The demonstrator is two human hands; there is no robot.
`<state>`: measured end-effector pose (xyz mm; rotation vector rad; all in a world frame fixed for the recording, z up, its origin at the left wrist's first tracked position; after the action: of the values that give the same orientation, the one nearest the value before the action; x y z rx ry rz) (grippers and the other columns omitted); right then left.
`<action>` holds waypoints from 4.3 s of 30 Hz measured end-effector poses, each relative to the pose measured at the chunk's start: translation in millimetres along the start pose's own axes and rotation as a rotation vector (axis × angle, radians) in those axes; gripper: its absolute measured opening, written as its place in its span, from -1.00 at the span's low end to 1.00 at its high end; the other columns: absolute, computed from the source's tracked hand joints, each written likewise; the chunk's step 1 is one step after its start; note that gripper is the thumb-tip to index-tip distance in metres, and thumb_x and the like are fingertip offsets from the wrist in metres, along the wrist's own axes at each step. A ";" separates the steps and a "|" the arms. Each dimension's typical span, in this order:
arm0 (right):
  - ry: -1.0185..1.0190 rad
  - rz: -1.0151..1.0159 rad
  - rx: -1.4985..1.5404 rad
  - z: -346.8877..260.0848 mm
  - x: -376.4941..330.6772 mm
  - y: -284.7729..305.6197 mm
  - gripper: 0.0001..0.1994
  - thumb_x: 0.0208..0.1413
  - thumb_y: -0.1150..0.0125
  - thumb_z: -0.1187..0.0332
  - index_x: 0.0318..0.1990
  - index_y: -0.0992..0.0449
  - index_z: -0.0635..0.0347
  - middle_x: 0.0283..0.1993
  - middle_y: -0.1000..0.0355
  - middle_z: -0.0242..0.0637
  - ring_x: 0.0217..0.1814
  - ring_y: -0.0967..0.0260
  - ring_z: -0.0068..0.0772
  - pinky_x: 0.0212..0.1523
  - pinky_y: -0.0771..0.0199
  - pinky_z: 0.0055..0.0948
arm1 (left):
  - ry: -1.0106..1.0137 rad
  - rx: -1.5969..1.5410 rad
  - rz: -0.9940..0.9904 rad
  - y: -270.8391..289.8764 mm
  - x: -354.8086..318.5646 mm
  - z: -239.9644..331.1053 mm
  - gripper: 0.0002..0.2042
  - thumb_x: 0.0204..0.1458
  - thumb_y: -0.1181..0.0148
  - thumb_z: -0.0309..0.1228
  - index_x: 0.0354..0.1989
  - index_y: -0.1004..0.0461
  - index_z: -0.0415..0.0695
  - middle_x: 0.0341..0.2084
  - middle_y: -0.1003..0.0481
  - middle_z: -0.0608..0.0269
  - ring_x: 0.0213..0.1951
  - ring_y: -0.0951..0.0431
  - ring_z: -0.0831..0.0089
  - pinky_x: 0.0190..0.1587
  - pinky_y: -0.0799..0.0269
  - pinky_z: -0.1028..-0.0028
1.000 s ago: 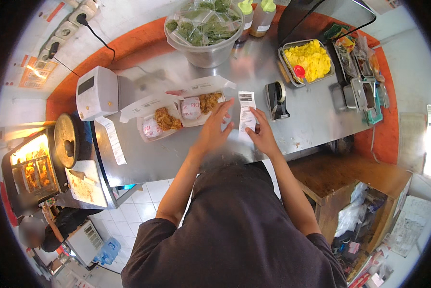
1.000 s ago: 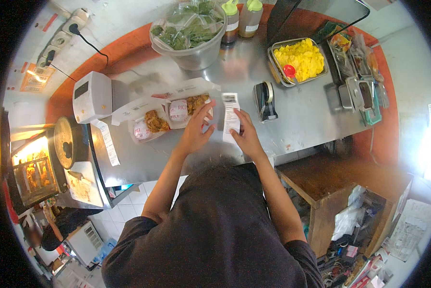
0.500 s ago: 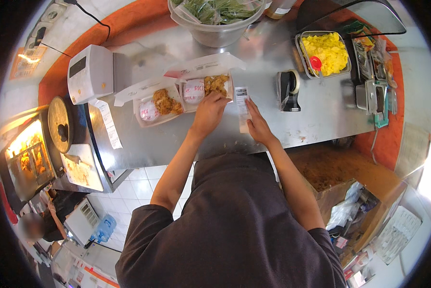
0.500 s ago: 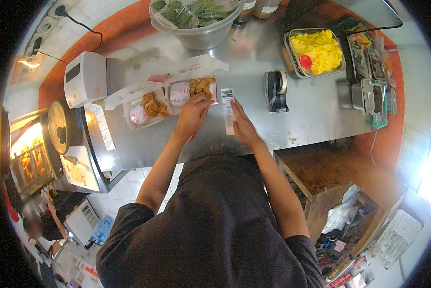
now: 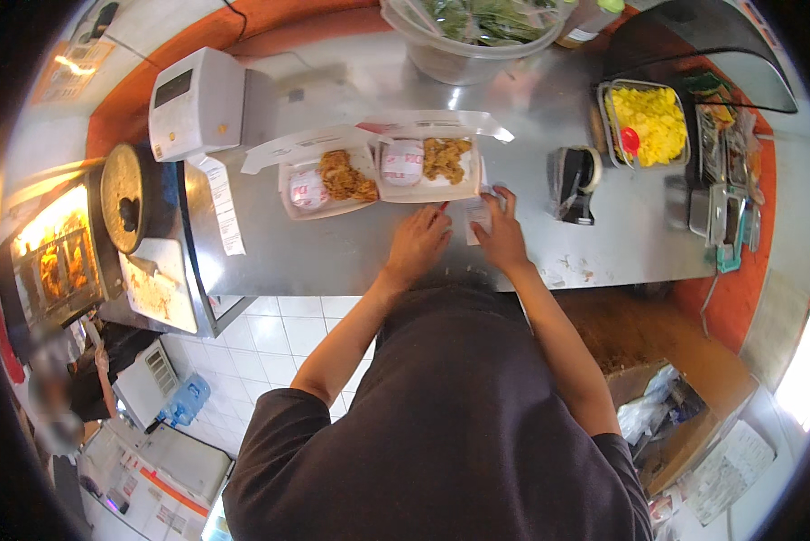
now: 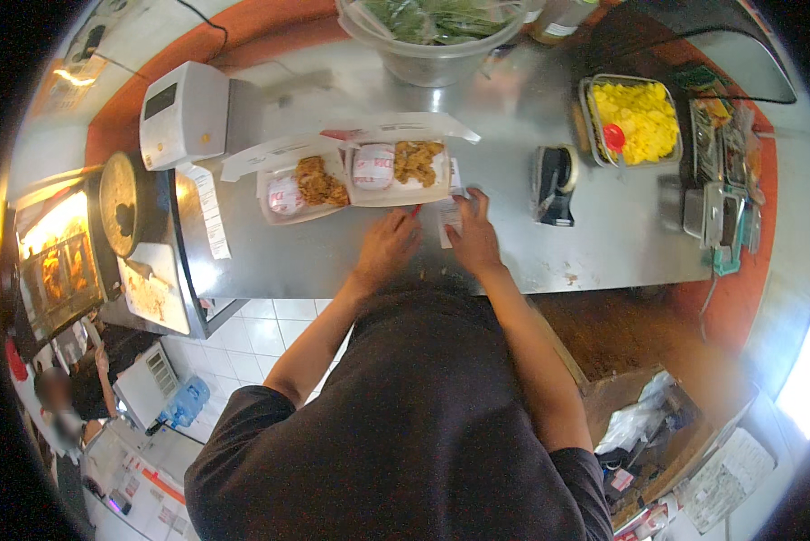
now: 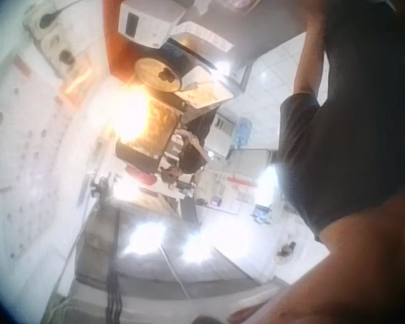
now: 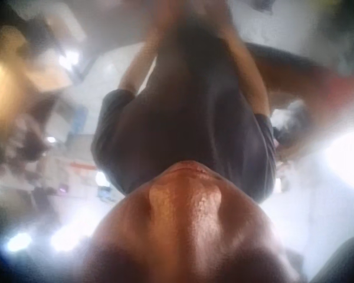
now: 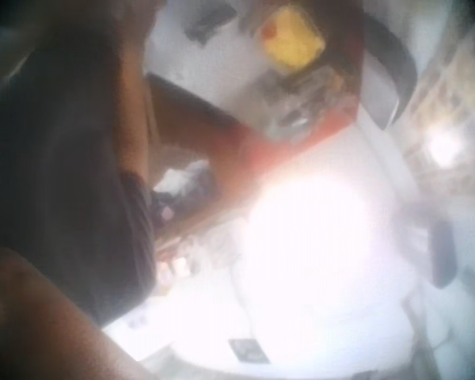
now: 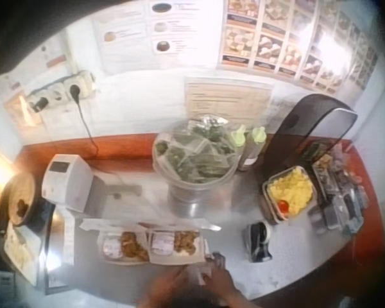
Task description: The person assembles two food orders at a counter, placing fried items and sauces into paper containers, adding a sauce packet, and closing the boxes. They then place a receipt and a side of scrambled eggs into a small paper cup.
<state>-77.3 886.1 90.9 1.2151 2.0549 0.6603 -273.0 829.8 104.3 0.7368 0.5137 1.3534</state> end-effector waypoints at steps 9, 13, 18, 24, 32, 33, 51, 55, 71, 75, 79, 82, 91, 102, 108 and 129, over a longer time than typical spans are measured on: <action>-0.003 0.022 -0.067 14.0 -10.0 -7.1 -0.46 0.16 -0.35 0.37 0.28 -0.33 0.13 0.22 -0.18 0.00 0.07 -0.49 0.20 0.04 -0.58 0.02 | 0.144 0.027 -0.026 -10.1 -52.5 -37.5 -0.81 0.07 -0.21 -0.54 -0.12 -0.52 -0.18 -0.17 -0.47 0.05 -0.08 -0.54 0.02 -0.02 -0.52 0.09; -0.001 -0.013 -0.001 19.7 -13.4 -12.0 -0.46 0.16 -0.30 0.43 0.30 -0.33 0.10 0.19 -0.21 0.00 0.08 -0.48 0.16 0.07 -0.56 0.00 | 0.044 0.041 0.062 5.9 -65.9 -47.6 -0.80 0.01 -0.17 -0.57 -0.16 -0.54 -0.19 -0.19 -0.49 0.09 -0.09 -0.53 0.01 -0.01 -0.46 0.04; -0.007 -0.073 0.088 22.4 -18.8 -15.2 -0.46 0.15 -0.29 0.48 0.31 -0.34 0.13 0.14 -0.26 0.00 0.06 -0.47 0.11 0.10 -0.53 -0.05 | 0.122 0.078 0.020 30.9 -72.6 -52.4 -0.82 0.03 -0.18 -0.58 -0.18 -0.55 -0.17 -0.23 -0.50 0.10 -0.10 -0.52 0.02 -0.05 -0.44 0.08; -0.126 -0.097 0.166 9.7 -24.0 6.9 -0.46 0.15 -0.30 0.46 0.31 -0.37 0.14 0.02 -0.36 -0.08 0.00 -0.49 -0.05 0.04 -0.54 -0.16 | 0.144 0.073 0.086 41.3 -71.3 -31.7 -0.86 0.04 -0.22 -0.57 -0.21 -0.55 -0.16 -0.26 -0.50 0.11 -0.15 -0.53 0.05 -0.08 -0.43 0.08; 0.025 0.088 0.157 2.0 12.9 79.5 -0.72 0.21 -0.31 0.38 0.04 -0.58 0.25 -0.27 -0.57 -0.21 -0.38 -0.48 -0.34 -0.23 -0.50 -0.35 | 0.152 -0.062 0.139 42.3 -70.9 -14.8 -0.85 0.04 -0.24 -0.61 -0.20 -0.55 -0.20 -0.27 -0.51 0.08 -0.18 -0.56 0.05 -0.12 -0.47 0.13; 0.057 0.139 0.121 -10.6 26.1 101.7 -0.76 0.22 -0.31 0.37 0.00 -0.61 0.25 -0.30 -0.58 -0.23 -0.40 -0.47 -0.36 -0.24 -0.50 -0.37 | 0.147 -0.095 0.142 43.9 -70.7 -13.5 -0.85 0.05 -0.24 -0.61 -0.20 -0.55 -0.21 -0.27 -0.52 0.07 -0.19 -0.57 0.04 -0.13 -0.48 0.14; 0.463 0.188 -0.396 -172.0 278.8 216.8 -0.67 0.14 -0.28 0.29 0.02 -0.62 0.20 -0.05 -0.61 0.06 0.02 -0.54 0.14 0.05 -0.54 -0.02 | 0.392 -0.282 0.194 76.6 -83.2 -21.6 -0.77 0.12 -0.20 -0.63 -0.04 -0.54 -0.22 -0.18 -0.54 0.08 -0.33 -0.56 0.20 -0.22 -0.50 0.29; 0.528 0.313 -0.350 -155.8 284.6 227.8 -0.74 0.11 -0.36 0.38 -0.04 -0.63 0.22 -0.18 -0.62 -0.02 -0.11 -0.59 0.00 -0.04 -0.58 -0.13 | 0.447 -0.316 0.182 72.5 -82.0 -30.4 -0.77 0.13 -0.21 -0.62 -0.04 -0.55 -0.23 -0.19 -0.54 0.08 -0.32 -0.55 0.21 -0.21 -0.50 0.30; 0.485 0.270 -0.157 -167.5 256.2 237.7 -0.78 0.20 -0.34 0.32 -0.14 -0.60 0.31 -0.23 -0.58 -0.02 -0.16 -0.55 -0.05 -0.11 -0.52 -0.18 | 0.359 -0.372 0.015 84.1 -37.1 -26.3 -0.76 0.15 -0.26 -0.57 0.00 -0.57 -0.20 -0.19 -0.57 0.09 -0.25 -0.56 0.21 -0.16 -0.50 0.32; 0.481 0.327 -0.176 -167.9 245.2 233.5 -0.77 0.18 -0.33 0.35 -0.10 -0.60 0.30 -0.21 -0.59 -0.01 -0.12 -0.57 -0.03 -0.04 -0.55 -0.19 | 0.333 -0.332 0.013 91.1 -43.3 -25.8 -0.76 0.17 -0.25 -0.57 0.01 -0.57 -0.21 -0.18 -0.58 0.09 -0.22 -0.58 0.20 -0.15 -0.50 0.33; 0.494 0.226 -0.238 -165.1 233.3 232.0 -0.73 0.16 -0.34 0.39 -0.02 -0.59 0.29 -0.18 -0.58 -0.01 -0.12 -0.57 0.01 -0.04 -0.55 -0.15 | 0.331 -0.304 0.015 93.0 -48.1 -21.5 -0.76 0.15 -0.23 -0.58 0.00 -0.57 -0.24 -0.18 -0.57 0.07 -0.24 -0.59 0.15 -0.14 -0.51 0.28; 0.798 0.551 -0.380 -158.6 201.3 228.4 -0.68 0.17 -0.33 0.38 0.06 -0.57 0.27 -0.11 -0.57 0.03 -0.06 -0.57 0.02 0.01 -0.54 -0.11 | 0.322 -0.282 0.011 91.9 -52.6 -16.6 -0.75 0.13 -0.23 -0.58 0.00 -0.57 -0.25 -0.20 -0.57 0.05 -0.24 -0.59 0.14 -0.15 -0.51 0.27; -0.015 0.185 0.174 -104.3 10.2 202.1 -0.78 0.22 -0.41 0.24 -0.25 -0.63 0.23 -0.55 -0.41 -0.43 -0.50 -0.30 -0.64 -0.44 -0.29 -0.50 | 0.412 -0.328 0.004 73.1 -85.6 -4.5 -0.88 0.09 -0.35 -0.50 -0.22 -0.64 -0.25 -0.51 -0.55 0.08 -0.49 -0.55 0.26 -0.32 -0.48 0.29; -0.045 -0.156 0.129 -6.5 -125.1 115.6 -0.54 0.25 -0.37 0.17 -0.56 -0.34 0.28 -0.68 -0.16 -0.13 -0.62 0.02 -0.33 -0.54 -0.07 -0.22 | 0.432 -0.210 -0.315 33.9 -59.6 60.9 -0.79 0.14 -0.36 -0.26 -0.20 -0.66 -0.13 -0.57 -0.57 0.03 -0.46 -0.62 0.12 -0.35 -0.48 0.17; -0.011 -0.104 0.048 53.6 -140.8 159.7 -0.50 0.26 -0.33 0.13 -0.58 -0.30 0.30 -0.64 -0.21 0.01 -0.61 -0.11 -0.06 -0.50 -0.15 -0.13 | 0.359 -0.172 -0.495 -12.9 -45.1 96.3 -0.62 0.15 -0.34 -0.05 -0.06 -0.64 -0.11 -0.51 -0.54 0.05 -0.41 -0.56 0.18 -0.29 -0.44 0.16; -0.286 0.698 0.379 456.6 -225.8 563.9 -0.68 0.25 -0.38 0.25 -0.45 -0.51 0.29 -0.58 -0.33 -0.49 -0.50 -0.18 -0.69 -0.48 -0.21 -0.47 | 0.605 -0.185 -0.878 -280.1 28.9 320.1 -0.55 0.30 -0.16 -0.03 0.14 -0.56 -0.14 -0.09 -0.66 -0.07 0.05 -0.64 0.01 0.09 -0.51 0.15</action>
<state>661.1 976.8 245.8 2.1491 1.5350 0.3615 151.0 787.6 119.1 -0.1039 1.0257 0.7400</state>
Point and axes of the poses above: each hand's wrist, its own x-axis towards the middle knuckle, its own y-axis out of the back of the hand, z = x × y, the point moved 3 cm from there along x, towards the middle knuckle
